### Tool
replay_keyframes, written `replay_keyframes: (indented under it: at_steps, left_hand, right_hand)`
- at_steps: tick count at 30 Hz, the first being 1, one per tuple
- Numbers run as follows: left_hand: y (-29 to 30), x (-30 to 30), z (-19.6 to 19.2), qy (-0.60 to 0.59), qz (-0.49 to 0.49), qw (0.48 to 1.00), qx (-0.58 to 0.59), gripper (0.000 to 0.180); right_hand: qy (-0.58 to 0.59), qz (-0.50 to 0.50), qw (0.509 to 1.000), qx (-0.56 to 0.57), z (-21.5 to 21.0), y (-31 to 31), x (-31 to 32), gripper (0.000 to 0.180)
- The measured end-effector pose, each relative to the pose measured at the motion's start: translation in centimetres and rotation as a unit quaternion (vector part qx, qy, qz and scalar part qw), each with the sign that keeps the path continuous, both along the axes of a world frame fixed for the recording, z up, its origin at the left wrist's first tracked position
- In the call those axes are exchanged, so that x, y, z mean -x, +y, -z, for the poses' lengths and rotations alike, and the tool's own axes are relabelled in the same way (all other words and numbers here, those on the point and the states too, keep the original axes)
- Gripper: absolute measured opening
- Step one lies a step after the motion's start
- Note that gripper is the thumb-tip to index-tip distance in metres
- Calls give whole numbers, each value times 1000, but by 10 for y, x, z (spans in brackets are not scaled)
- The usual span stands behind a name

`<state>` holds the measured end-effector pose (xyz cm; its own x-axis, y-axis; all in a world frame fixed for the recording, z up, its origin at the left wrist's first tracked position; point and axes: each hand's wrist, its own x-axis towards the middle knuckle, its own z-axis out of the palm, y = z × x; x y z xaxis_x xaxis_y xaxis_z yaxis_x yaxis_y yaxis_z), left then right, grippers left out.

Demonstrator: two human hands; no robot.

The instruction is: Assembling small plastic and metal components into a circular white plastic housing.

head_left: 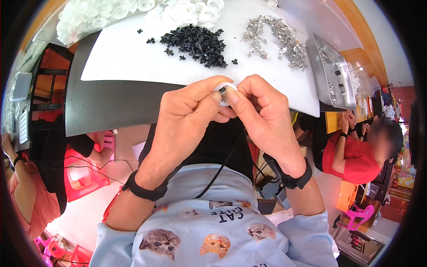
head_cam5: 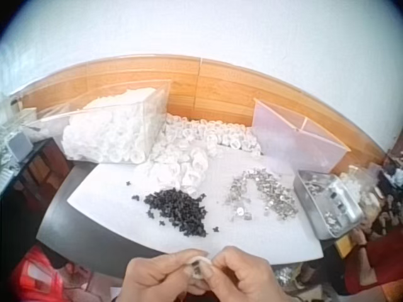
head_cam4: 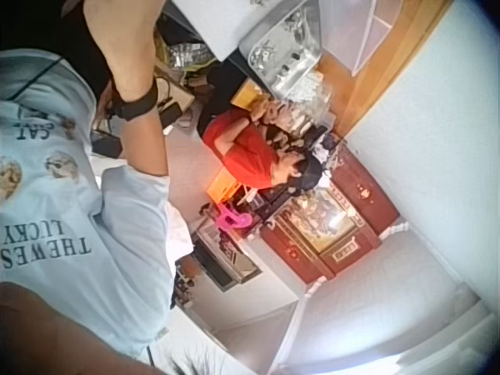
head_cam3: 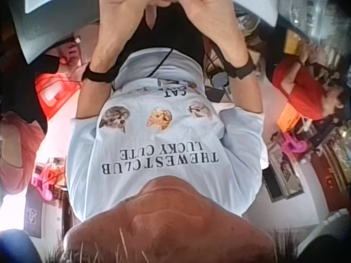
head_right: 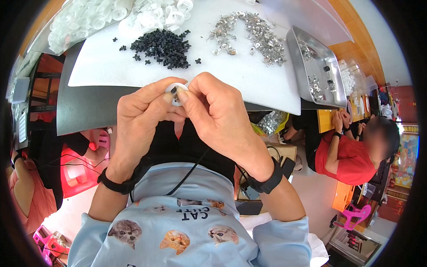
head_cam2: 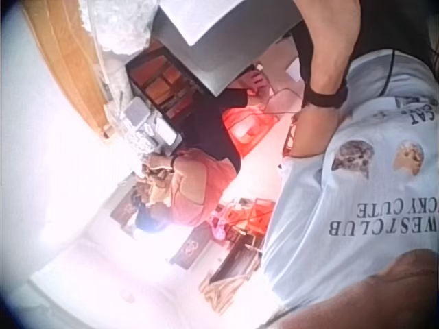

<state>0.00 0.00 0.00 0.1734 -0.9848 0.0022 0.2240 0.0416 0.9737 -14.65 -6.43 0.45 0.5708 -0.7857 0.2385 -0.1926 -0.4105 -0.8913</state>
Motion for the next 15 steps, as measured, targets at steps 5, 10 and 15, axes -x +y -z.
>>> replay_keyframes:
  at_steps: [5,10,15]
  left_hand:
    - [-1,1,-5,12,-1,1000,-12,26]
    - [-1,-2,-2,-2,10,1000,-9,25]
    - [-1,-1,-2,31,11,999,6,24]
  right_hand:
    - [-17,7,1000,-18,-2,2,-2,20]
    - [-17,-4,999,-48,0,1,0,20]
    - [-17,-11,999,-51,-6,1,0,20]
